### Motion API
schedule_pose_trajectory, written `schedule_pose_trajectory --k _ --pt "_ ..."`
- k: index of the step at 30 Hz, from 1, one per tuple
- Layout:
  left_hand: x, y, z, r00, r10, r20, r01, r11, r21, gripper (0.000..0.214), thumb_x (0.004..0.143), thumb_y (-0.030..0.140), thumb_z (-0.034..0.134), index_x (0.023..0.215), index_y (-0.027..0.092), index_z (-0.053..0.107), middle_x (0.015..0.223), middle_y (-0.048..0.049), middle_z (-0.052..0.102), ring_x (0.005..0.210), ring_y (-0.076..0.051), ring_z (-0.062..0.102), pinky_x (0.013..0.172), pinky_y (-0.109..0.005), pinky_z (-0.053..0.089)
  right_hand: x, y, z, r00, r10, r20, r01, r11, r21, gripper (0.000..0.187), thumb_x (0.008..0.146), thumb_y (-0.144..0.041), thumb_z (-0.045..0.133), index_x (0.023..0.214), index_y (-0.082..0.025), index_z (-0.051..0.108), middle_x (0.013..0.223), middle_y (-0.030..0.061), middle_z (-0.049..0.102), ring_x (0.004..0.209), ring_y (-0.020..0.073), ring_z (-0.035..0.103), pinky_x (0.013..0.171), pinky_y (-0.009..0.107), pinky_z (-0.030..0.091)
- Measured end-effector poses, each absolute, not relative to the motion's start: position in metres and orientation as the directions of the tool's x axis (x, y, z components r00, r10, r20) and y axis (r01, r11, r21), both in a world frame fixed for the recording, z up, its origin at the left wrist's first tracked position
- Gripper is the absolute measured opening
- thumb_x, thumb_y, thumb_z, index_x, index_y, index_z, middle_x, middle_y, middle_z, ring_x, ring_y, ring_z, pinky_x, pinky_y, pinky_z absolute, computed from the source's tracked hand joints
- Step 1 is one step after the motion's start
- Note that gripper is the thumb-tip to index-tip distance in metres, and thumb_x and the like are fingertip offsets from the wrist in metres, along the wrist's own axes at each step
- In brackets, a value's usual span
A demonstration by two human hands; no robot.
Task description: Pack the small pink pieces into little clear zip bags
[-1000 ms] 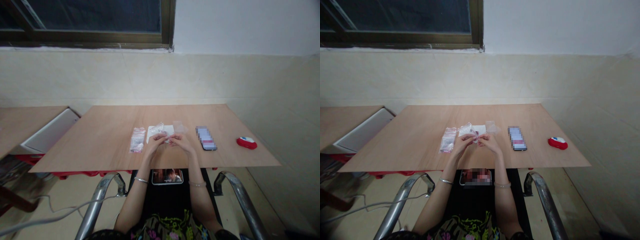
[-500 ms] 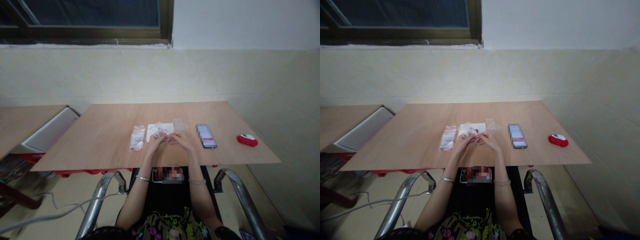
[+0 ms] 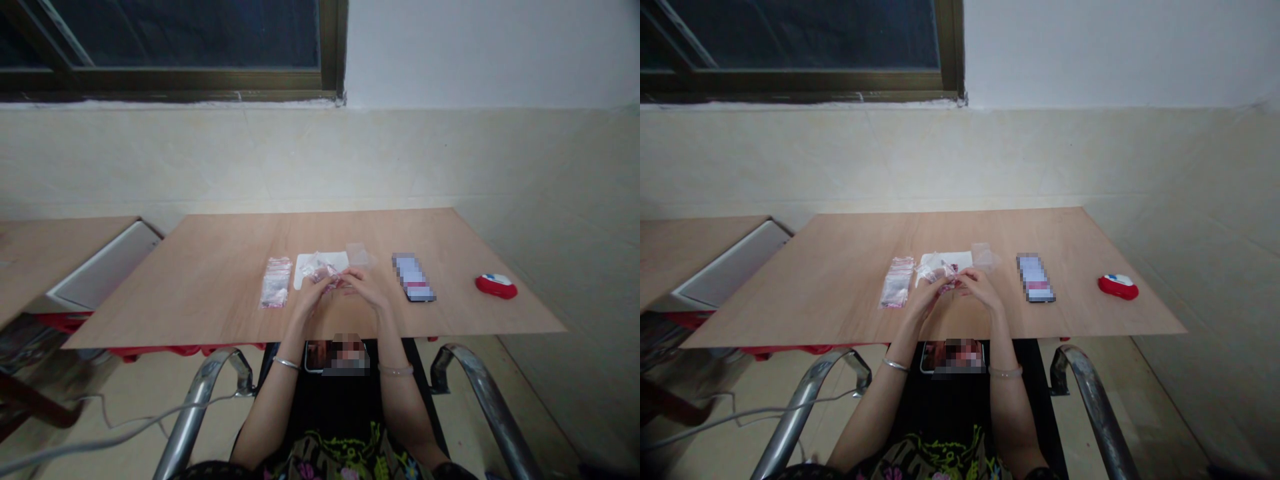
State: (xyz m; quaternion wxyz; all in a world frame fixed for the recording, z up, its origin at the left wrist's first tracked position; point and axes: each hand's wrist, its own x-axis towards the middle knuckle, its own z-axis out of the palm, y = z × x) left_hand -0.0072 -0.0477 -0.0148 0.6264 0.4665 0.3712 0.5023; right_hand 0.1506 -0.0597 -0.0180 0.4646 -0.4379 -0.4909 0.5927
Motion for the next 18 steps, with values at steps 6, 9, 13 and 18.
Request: schedule_pose_trajectory --k 6,9,13,18 --pt "-0.0073 -0.0462 -0.0163 0.262 0.965 0.013 -0.298 0.068 0.952 0.016 0.069 0.023 0.072 0.083 0.014 0.072 0.084 -0.0048 0.07 0.079 -0.014 0.062 0.075 -0.025 0.046 0.1506 -0.0577 -0.0224 -0.184 0.983 -0.01 -0.109 -0.031 -0.994 0.023 0.071 -0.04 0.069 0.077 -0.019 0.068 0.083 0.0027 0.067 0.082 0.0172 0.064 0.076 0.031 0.052" --pt "-0.0096 -0.0447 -0.0205 0.279 0.96 -0.017 -0.256 0.092 0.962 0.017 0.068 0.025 0.073 0.081 0.014 0.072 0.082 -0.0044 0.069 0.075 -0.013 0.06 0.071 -0.024 0.045 0.1528 -0.0577 -0.0234 -0.182 0.983 0.005 -0.127 -0.018 -0.992 0.021 0.07 -0.037 0.071 0.079 -0.019 0.067 0.085 0.0029 0.068 0.083 0.0164 0.063 0.078 0.031 0.051" --pt "-0.0115 -0.0448 -0.0229 0.27 0.961 -0.063 -0.238 0.131 0.962 0.024 0.068 0.028 0.075 0.088 0.015 0.072 0.088 -0.0053 0.07 0.077 -0.013 0.061 0.07 -0.024 0.044 0.1546 -0.058 -0.0229 -0.186 0.983 0.004 -0.128 -0.02 -0.992 0.02 0.068 -0.035 0.072 0.078 -0.018 0.065 0.081 0.0024 0.069 0.08 0.0153 0.063 0.077 0.03 0.05" --pt "-0.0123 -0.0472 -0.0165 0.316 0.948 -0.028 -0.215 0.101 0.971 0.018 0.068 0.03 0.075 0.075 0.014 0.071 0.079 -0.0047 0.07 0.075 -0.014 0.061 0.073 -0.026 0.045 0.1545 -0.0586 -0.0205 -0.202 0.979 -0.027 -0.085 -0.045 -0.995 0.021 0.071 -0.037 0.068 0.076 -0.017 0.066 0.081 0.0032 0.068 0.079 0.015 0.063 0.077 0.029 0.05"
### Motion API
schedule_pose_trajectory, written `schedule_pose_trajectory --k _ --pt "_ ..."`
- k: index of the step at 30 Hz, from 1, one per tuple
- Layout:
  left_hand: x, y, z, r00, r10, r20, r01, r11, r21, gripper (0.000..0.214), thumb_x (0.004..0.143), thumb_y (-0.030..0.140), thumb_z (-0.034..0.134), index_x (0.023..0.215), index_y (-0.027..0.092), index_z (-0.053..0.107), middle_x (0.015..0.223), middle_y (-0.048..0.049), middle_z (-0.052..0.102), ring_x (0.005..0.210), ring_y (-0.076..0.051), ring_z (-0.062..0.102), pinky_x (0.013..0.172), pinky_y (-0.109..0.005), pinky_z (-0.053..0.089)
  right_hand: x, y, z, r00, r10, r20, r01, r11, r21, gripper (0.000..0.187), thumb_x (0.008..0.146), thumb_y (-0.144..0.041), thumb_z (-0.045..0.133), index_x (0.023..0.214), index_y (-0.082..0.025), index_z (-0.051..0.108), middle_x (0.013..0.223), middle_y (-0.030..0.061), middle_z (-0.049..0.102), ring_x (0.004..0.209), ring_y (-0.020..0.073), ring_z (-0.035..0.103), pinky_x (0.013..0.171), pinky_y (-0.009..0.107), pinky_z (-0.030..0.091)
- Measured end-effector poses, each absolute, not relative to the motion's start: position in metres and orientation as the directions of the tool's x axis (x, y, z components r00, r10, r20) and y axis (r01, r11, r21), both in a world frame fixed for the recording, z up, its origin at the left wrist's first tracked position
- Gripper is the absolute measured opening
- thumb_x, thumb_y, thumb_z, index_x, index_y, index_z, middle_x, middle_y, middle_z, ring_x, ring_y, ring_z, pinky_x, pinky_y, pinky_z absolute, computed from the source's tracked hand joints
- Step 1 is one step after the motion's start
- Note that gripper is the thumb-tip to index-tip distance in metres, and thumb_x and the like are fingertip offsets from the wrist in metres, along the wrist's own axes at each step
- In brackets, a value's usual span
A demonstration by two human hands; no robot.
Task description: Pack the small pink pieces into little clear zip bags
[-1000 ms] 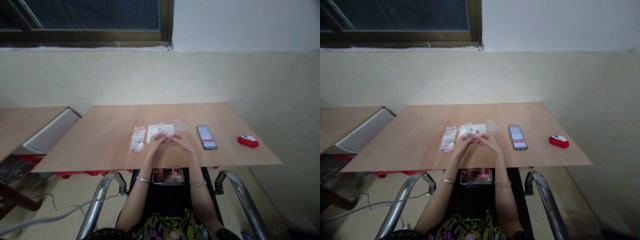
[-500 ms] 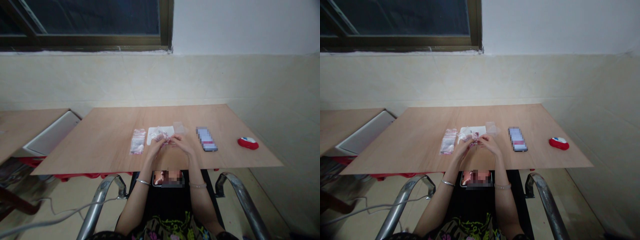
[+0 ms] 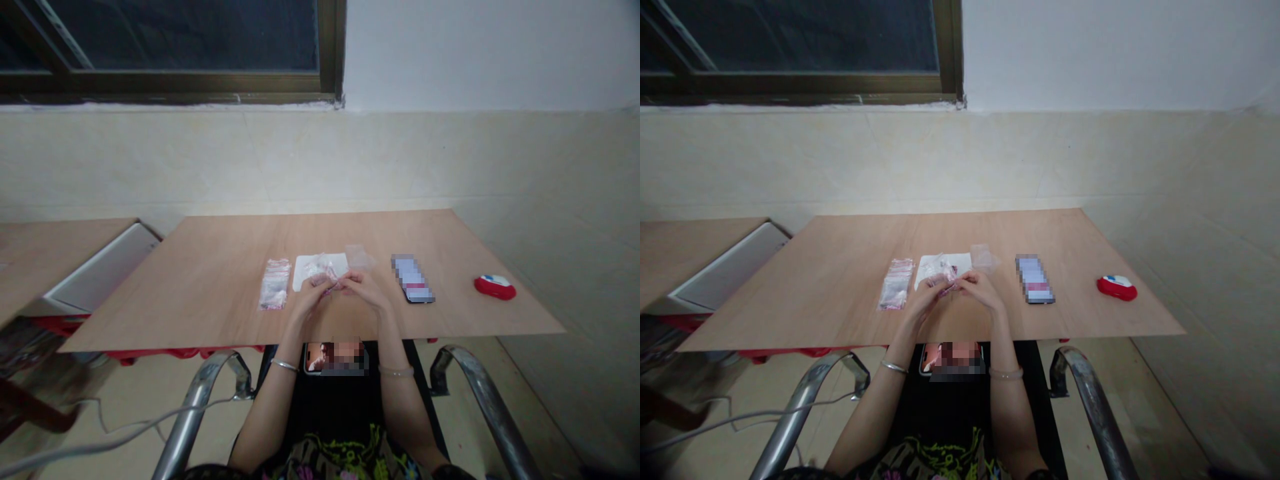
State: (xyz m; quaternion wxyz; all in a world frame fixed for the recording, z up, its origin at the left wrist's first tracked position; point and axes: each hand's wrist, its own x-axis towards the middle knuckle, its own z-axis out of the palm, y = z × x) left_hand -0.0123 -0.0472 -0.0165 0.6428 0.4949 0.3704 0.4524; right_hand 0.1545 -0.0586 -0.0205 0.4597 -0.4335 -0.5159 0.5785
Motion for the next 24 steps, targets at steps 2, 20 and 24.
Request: schedule_pose_trajectory --k 2,20,24 --pt "-0.013 -0.047 -0.015 0.317 0.948 -0.027 -0.199 0.095 0.975 0.018 0.068 0.03 0.076 0.072 0.014 0.07 0.076 -0.0039 0.069 0.073 -0.014 0.06 0.072 -0.025 0.044 0.155 -0.06 -0.019 -0.21 0.977 -0.032 -0.086 -0.051 -0.995 0.022 0.072 -0.038 0.067 0.076 -0.017 0.067 0.081 0.0032 0.068 0.079 0.015 0.062 0.076 0.029 0.05" --pt "-0.02 -0.042 -0.014 0.186 0.979 0.082 -0.083 -0.067 0.994 0.028 0.067 0.028 0.077 0.092 0.015 0.07 0.1 -0.0075 0.069 0.086 -0.016 0.062 0.079 -0.029 0.047 0.154 -0.06 -0.018 -0.215 0.977 -0.008 -0.101 -0.03 -0.994 0.019 0.067 -0.034 0.073 0.072 -0.017 0.068 0.074 0.0003 0.066 0.074 0.0136 0.059 0.077 0.029 0.047" --pt "-0.019 -0.045 -0.007 0.169 0.981 0.094 -0.059 -0.085 0.995 0.026 0.068 0.028 0.076 0.09 0.016 0.07 0.098 -0.0071 0.069 0.085 -0.016 0.061 0.079 -0.029 0.047 0.152 -0.06 -0.017 -0.218 0.976 0.013 -0.133 -0.017 -0.991 0.022 0.07 -0.039 0.072 0.074 -0.018 0.066 0.07 -0.0007 0.064 0.073 0.0135 0.06 0.077 0.029 0.047"
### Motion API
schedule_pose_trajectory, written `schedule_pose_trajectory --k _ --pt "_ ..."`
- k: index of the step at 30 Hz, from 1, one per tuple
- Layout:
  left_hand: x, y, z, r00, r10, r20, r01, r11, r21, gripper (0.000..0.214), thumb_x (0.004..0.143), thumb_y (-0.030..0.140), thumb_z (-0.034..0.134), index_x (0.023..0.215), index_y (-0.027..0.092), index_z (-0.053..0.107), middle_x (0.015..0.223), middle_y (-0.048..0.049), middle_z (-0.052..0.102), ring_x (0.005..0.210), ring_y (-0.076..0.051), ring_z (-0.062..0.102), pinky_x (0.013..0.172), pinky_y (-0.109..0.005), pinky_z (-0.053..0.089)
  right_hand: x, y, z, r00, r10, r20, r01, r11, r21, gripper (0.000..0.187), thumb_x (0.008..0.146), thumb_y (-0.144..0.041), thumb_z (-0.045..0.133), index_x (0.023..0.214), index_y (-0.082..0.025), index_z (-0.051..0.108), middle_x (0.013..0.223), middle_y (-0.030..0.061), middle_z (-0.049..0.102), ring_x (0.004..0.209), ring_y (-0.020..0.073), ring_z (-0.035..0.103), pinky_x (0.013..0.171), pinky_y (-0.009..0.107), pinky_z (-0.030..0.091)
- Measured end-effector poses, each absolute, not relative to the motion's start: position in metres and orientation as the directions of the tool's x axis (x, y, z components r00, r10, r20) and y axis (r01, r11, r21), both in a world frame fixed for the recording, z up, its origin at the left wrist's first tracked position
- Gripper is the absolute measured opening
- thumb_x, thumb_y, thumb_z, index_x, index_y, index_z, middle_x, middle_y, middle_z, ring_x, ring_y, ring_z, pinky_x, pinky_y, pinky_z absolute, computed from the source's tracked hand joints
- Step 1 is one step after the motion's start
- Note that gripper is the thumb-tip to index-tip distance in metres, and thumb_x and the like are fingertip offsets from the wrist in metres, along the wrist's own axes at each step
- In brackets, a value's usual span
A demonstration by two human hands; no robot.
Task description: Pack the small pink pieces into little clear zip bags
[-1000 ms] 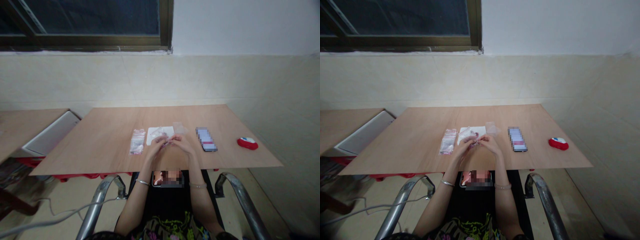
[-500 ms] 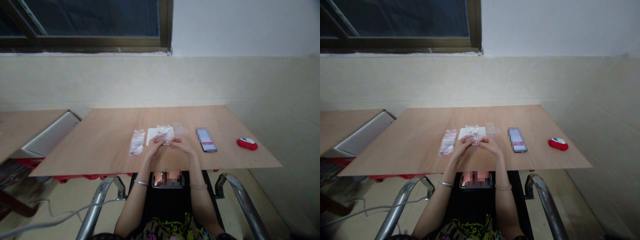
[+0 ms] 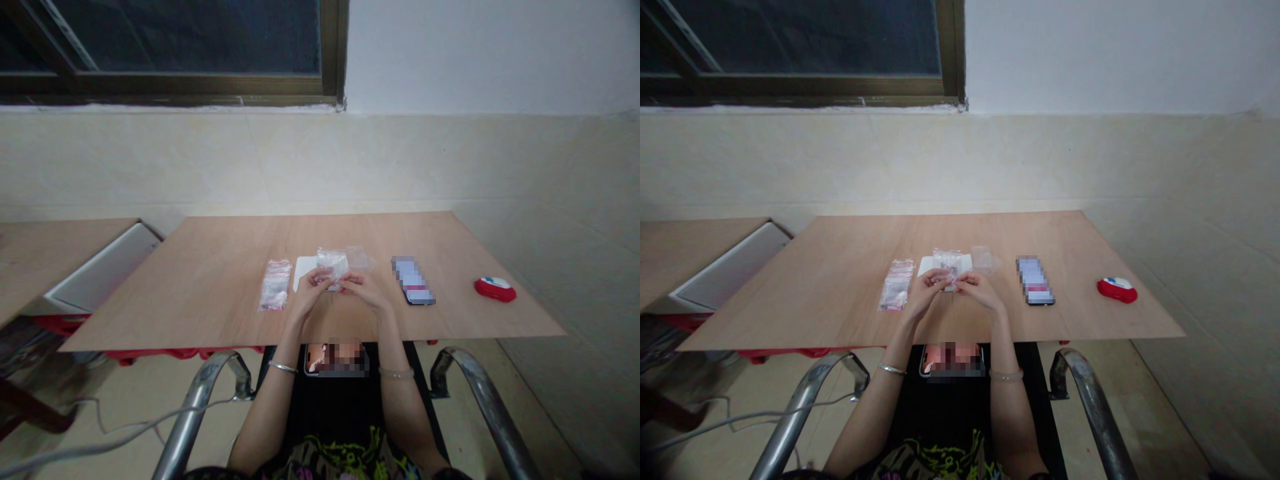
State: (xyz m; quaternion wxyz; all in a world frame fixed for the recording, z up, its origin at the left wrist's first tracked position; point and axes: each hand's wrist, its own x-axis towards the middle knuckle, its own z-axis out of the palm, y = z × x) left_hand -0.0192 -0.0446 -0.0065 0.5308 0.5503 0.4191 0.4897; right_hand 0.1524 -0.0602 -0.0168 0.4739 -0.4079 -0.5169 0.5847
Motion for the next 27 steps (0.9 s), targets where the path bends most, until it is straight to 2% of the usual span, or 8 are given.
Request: schedule_pose_trajectory --k 5,11,17,22,27 --pt "-0.02 -0.045 -0.003 0.196 0.976 0.093 -0.073 -0.08 0.994 0.026 0.067 0.026 0.076 0.091 0.016 0.07 0.091 -0.0053 0.069 0.081 -0.016 0.061 0.076 -0.028 0.046 0.149 -0.062 -0.013 -0.225 0.974 -0.021 -0.179 -0.062 -0.982 0.028 0.069 -0.046 0.072 0.076 -0.02 0.064 0.076 -0.0006 0.064 0.073 0.0135 0.061 0.075 0.029 0.05" --pt "-0.02 -0.046 -0.003 0.191 0.978 0.089 -0.1 -0.07 0.992 0.027 0.066 0.026 0.076 0.089 0.015 0.07 0.092 -0.0062 0.068 0.081 -0.016 0.061 0.076 -0.028 0.045 0.15 -0.061 -0.016 -0.238 0.971 0.013 -0.18 -0.031 -0.983 0.028 0.069 -0.045 0.073 0.076 -0.02 0.062 0.075 -0.0011 0.063 0.072 0.0131 0.061 0.072 0.027 0.05" --pt "-0.021 -0.046 -0.002 0.3 0.954 0.017 -0.122 0.021 0.992 0.024 0.065 0.028 0.076 0.082 0.013 0.068 0.08 -0.0047 0.068 0.07 -0.013 0.058 0.067 -0.026 0.043 0.146 -0.063 -0.016 -0.287 0.956 -0.068 -0.199 -0.129 -0.972 0.027 0.073 -0.045 0.067 0.071 -0.019 0.059 0.07 -0.0013 0.06 0.066 0.0133 0.062 0.066 0.029 0.052" --pt "-0.026 -0.042 -0.01 0.323 0.946 -0.023 -0.085 0.054 0.995 0.025 0.065 0.028 0.076 0.083 0.012 0.068 0.077 -0.0036 0.067 0.066 -0.012 0.056 0.064 -0.024 0.041 0.142 -0.059 -0.024 -0.292 0.95 -0.113 -0.229 -0.184 -0.956 0.025 0.071 -0.042 0.066 0.071 -0.018 0.059 0.067 -0.0017 0.059 0.059 0.0126 0.062 0.056 0.026 0.05" --pt "-0.028 -0.04 -0.018 0.323 0.944 -0.065 -0.058 0.088 0.994 0.026 0.07 0.035 0.072 0.082 0.013 0.067 0.073 -0.0031 0.065 0.062 -0.01 0.053 0.058 -0.022 0.04 0.14 -0.055 -0.032 -0.286 0.946 -0.155 -0.246 -0.229 -0.942 0.027 0.07 -0.044 0.067 0.07 -0.018 0.059 0.062 -0.0022 0.059 0.055 0.0118 0.06 0.05 0.023 0.048"
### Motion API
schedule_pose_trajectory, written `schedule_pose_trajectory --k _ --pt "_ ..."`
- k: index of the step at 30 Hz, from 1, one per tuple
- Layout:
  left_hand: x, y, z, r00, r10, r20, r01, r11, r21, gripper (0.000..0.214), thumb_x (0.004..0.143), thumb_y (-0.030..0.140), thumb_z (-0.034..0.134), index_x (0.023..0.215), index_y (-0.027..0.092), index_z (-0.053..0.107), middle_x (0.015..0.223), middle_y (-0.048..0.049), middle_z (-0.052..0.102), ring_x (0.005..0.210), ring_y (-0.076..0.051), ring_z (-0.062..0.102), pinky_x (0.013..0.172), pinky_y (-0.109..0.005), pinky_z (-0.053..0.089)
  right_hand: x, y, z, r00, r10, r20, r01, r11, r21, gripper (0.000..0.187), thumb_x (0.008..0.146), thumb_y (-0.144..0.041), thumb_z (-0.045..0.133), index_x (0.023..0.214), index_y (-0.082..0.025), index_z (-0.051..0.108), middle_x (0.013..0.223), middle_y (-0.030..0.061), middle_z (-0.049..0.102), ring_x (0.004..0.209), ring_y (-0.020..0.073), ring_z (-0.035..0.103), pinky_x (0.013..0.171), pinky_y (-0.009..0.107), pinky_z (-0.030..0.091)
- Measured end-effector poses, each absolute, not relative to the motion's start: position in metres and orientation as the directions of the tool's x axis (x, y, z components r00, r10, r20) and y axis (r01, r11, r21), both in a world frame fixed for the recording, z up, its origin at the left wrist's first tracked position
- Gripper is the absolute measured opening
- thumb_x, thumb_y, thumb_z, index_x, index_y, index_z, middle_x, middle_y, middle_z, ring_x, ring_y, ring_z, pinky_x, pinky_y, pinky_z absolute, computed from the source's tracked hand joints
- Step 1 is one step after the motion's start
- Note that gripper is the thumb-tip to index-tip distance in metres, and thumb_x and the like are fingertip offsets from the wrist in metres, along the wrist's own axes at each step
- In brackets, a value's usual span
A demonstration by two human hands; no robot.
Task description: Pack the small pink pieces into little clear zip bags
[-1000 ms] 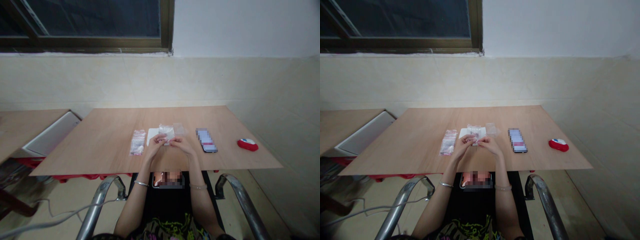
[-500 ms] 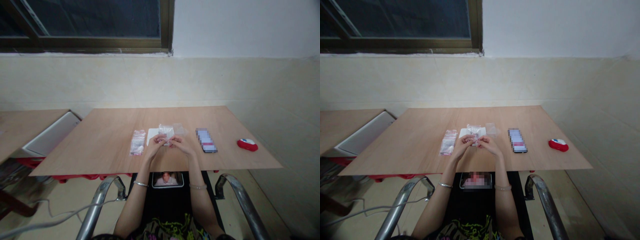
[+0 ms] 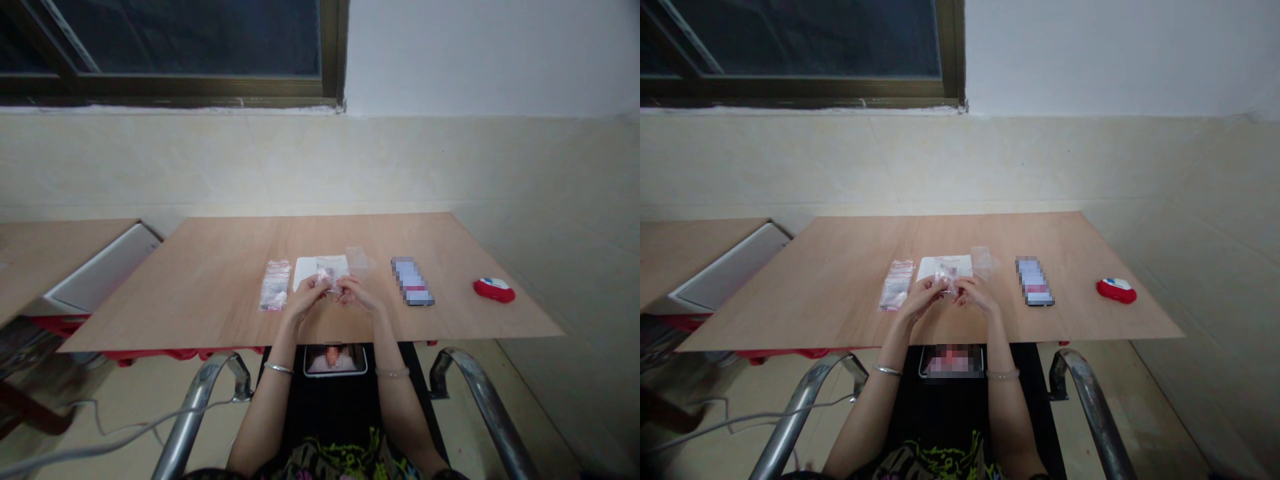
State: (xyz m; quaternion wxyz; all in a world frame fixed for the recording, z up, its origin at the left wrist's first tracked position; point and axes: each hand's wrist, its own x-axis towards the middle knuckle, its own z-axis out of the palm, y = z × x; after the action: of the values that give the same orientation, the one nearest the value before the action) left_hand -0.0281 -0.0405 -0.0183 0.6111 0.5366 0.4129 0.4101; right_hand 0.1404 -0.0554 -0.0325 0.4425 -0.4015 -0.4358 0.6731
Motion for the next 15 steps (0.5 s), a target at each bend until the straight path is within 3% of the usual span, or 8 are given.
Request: schedule_pose_trajectory --k 7,12,15 --pt "-0.03 -0.041 -0.0172 0.379 0.917 -0.127 -0.077 0.168 0.983 0.024 0.068 0.036 0.075 0.074 0.013 0.07 0.071 -0.0046 0.067 0.064 -0.011 0.058 0.06 -0.022 0.041 0.1415 -0.0573 -0.037 -0.298 0.944 -0.14 -0.227 -0.212 -0.95 0.034 0.072 -0.051 0.068 0.077 -0.018 0.063 0.071 0.0004 0.064 0.059 0.0111 0.06 0.05 0.022 0.046" --pt "-0.0303 -0.0431 -0.0137 0.343 0.917 -0.202 -0.131 0.26 0.957 0.027 0.064 0.037 0.079 0.072 0.012 0.071 0.071 -0.0056 0.069 0.065 -0.012 0.059 0.062 -0.023 0.043 0.1421 -0.056 -0.0378 -0.261 0.959 -0.112 -0.347 -0.201 -0.916 0.031 0.063 -0.039 0.078 0.081 -0.018 0.066 0.076 -0.0013 0.066 0.066 0.01 0.06 0.054 0.02 0.044" --pt "-0.0301 -0.044 -0.0131 0.338 0.917 -0.213 -0.127 0.269 0.955 0.027 0.064 0.037 0.08 0.07 0.013 0.07 0.068 -0.0046 0.068 0.063 -0.012 0.058 0.061 -0.023 0.042 0.1428 -0.0547 -0.0357 -0.244 0.956 -0.165 -0.347 -0.245 -0.905 0.031 0.056 -0.034 0.083 0.077 -0.017 0.068 0.072 -0.0007 0.067 0.064 0.0104 0.06 0.057 0.021 0.044"
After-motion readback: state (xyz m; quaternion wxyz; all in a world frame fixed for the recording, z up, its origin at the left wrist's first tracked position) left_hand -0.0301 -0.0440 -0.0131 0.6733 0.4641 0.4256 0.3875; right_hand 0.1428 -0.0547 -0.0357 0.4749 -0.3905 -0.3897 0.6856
